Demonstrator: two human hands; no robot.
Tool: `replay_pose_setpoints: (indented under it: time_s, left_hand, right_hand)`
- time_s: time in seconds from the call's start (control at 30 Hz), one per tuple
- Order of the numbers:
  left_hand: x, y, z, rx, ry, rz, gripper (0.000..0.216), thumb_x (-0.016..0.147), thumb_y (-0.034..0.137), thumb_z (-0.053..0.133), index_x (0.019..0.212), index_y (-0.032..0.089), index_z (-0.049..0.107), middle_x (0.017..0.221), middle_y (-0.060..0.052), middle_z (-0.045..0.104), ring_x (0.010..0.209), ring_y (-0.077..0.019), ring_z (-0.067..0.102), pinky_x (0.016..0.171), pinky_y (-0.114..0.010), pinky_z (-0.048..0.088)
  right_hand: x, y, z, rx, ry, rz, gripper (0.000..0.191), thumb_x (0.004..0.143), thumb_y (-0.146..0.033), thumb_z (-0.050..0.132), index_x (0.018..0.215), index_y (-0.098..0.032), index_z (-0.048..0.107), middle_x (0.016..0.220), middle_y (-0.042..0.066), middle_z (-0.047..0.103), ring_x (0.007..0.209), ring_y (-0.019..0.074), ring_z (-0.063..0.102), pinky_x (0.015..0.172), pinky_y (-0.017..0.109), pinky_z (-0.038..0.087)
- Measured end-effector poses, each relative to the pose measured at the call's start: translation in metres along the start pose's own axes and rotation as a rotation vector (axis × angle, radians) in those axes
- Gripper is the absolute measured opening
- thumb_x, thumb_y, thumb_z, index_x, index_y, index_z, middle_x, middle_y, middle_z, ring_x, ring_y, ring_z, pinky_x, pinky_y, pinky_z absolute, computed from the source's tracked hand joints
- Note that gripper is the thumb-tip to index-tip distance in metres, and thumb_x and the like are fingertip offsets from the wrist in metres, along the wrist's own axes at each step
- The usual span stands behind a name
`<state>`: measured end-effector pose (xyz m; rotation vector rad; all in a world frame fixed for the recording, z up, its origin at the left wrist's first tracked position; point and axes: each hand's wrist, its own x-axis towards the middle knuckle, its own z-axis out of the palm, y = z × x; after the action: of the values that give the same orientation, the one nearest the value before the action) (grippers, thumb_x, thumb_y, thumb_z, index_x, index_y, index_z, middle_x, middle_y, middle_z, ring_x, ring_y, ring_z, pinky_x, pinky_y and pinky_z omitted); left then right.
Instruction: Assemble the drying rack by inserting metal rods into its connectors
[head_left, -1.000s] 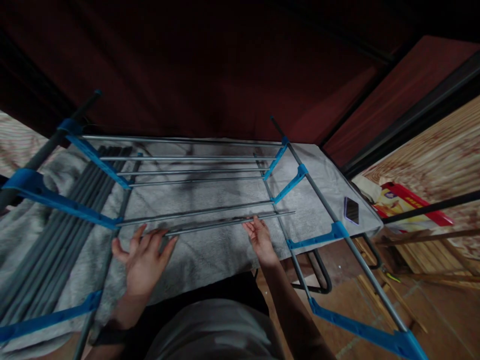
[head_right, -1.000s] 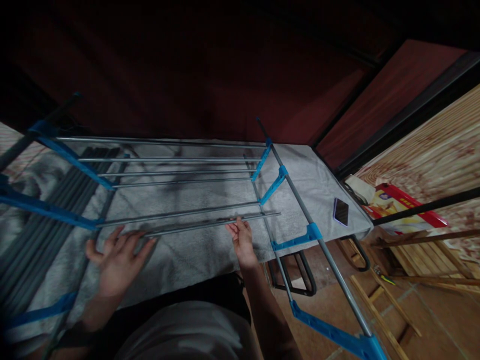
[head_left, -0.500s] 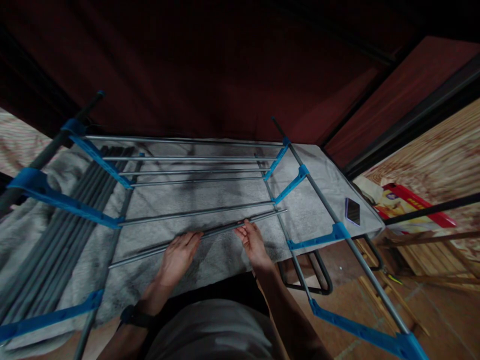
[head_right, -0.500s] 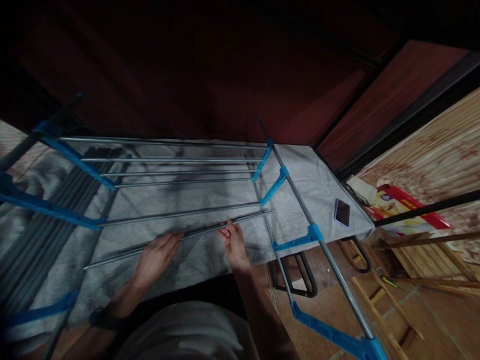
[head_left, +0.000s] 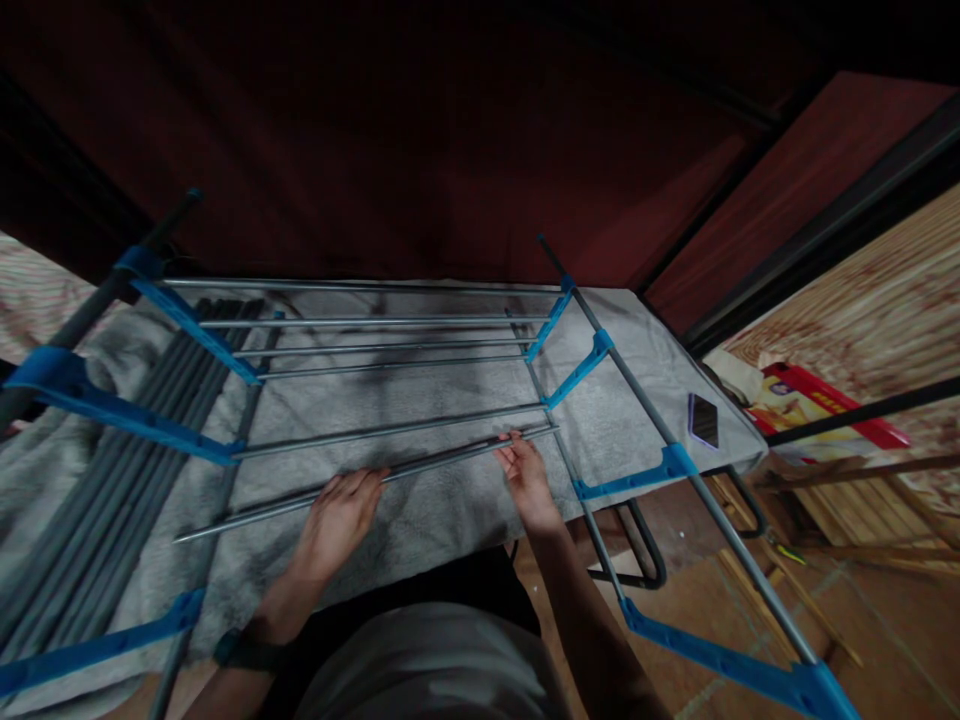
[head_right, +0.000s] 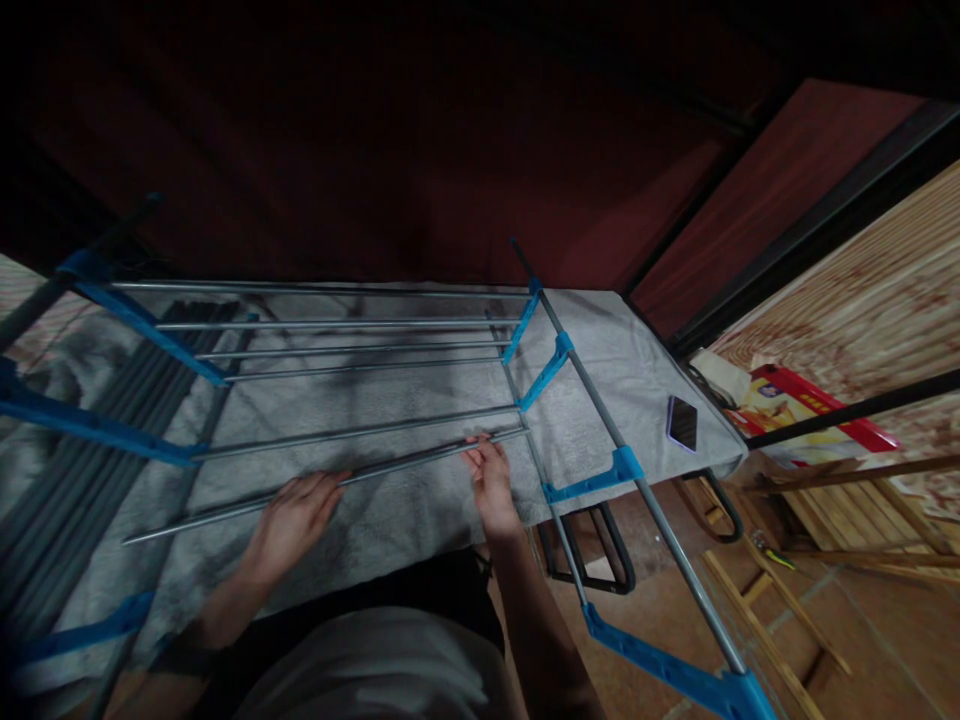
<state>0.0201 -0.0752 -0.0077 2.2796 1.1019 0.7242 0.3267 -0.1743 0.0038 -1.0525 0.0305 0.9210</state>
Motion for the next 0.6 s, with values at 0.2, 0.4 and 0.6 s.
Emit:
replay_pose_setpoints:
  time_s: [0.2,0.4,0.6]
  left_hand:
    - [-0.008,-0.008,-0.007,0.179,-0.129,0.087,0.042,0.107,0.043,0.042,0.124,0.026,0.076,0.115,-0.01,0.083,0.106,-0.0298,0.077,0.103,-0.045,0.057]
    - [-0.006,-0.004,-0.007,0.22,-0.12,0.076,0.043,0.108,0.05,0.044,0.126,0.027,0.076,0.121,-0.01,0.082,0.107,-0.0306,0.078,0.098,-0.044,0.06]
    - [-0.004,0.002,-0.005,0.167,-0.149,0.063,0.042,0.108,0.049,0.043,0.115,0.026,0.077,0.112,-0.008,0.082,0.101,-0.0279,0.078,0.089,-0.039,0.061]
  right_hand:
    - [0.015,-0.021,-0.021,0.012,0.102,-0.077,0.014,0.08,-0.028,0.076,0.092,-0.023,0.071,0.092,0.001,0.079,0.094,0.0187,0.074,0.095,0.034,0.059]
    - [0.022,-0.023,-0.03,-0.052,0.125,-0.118,0.021,0.081,-0.033,0.077,0.097,-0.024,0.068,0.099,0.005,0.079,0.105,0.0233,0.075,0.106,0.043,0.056]
    - [0.018,-0.019,-0.024,-0.045,0.103,-0.107,0.02,0.08,-0.035,0.078,0.095,-0.025,0.068,0.093,0.002,0.079,0.097,0.0212,0.076,0.099,0.039,0.06]
